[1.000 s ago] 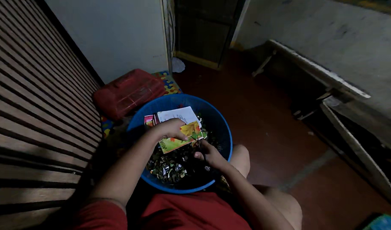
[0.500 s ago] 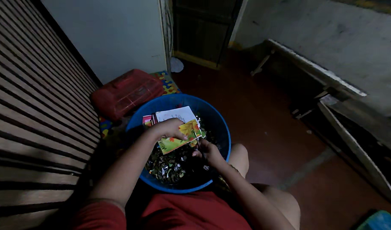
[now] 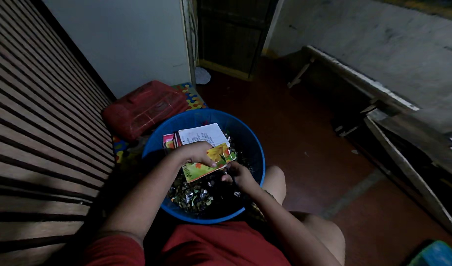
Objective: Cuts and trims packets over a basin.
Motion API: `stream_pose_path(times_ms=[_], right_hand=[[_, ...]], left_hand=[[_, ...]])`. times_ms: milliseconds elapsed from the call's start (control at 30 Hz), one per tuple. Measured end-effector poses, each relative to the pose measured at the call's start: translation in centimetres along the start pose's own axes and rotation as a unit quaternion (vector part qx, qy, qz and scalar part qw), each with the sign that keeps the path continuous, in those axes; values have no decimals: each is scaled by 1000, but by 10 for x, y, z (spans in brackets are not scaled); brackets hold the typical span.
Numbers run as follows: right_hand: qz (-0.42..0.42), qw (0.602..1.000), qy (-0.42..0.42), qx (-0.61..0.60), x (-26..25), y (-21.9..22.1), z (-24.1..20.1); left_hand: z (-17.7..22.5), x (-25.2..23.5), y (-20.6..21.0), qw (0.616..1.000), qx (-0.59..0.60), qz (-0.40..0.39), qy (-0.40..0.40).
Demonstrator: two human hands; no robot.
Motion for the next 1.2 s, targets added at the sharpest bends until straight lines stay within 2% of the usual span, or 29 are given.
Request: stream_pose_path(times_ms=[233,433,633,867,1033,1200], right_hand=[[18,999,-15,-30,2,-4,-3],[0,998,-49,-47,-1,6,-6],[22,999,14,-38,3,-1,-2],[47,999,-13,-12,3,-6,-3],[8,1000,-3,-10,2,2,-4],[28,999,-1,-17,2,-4,-2]], left_hand=[[5,4,-3,999,35,1,11],[6,2,20,998,21,-56,17],[9,0,21,998,11,-54,11],[9,2,21,998,25,-58,1],[8,-1,34,996,-45,-80,9],[9,-2,39,995,-51,-84,4]])
Point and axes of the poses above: each hand's wrist, its own x-axis away from the middle knuckle, its own y-axis out of the palm, z = x × y, the point moved 10 cm from there along -x, towards the middle knuckle, and after that the axes turned 5 degrees about z, right-handed, at the moved point
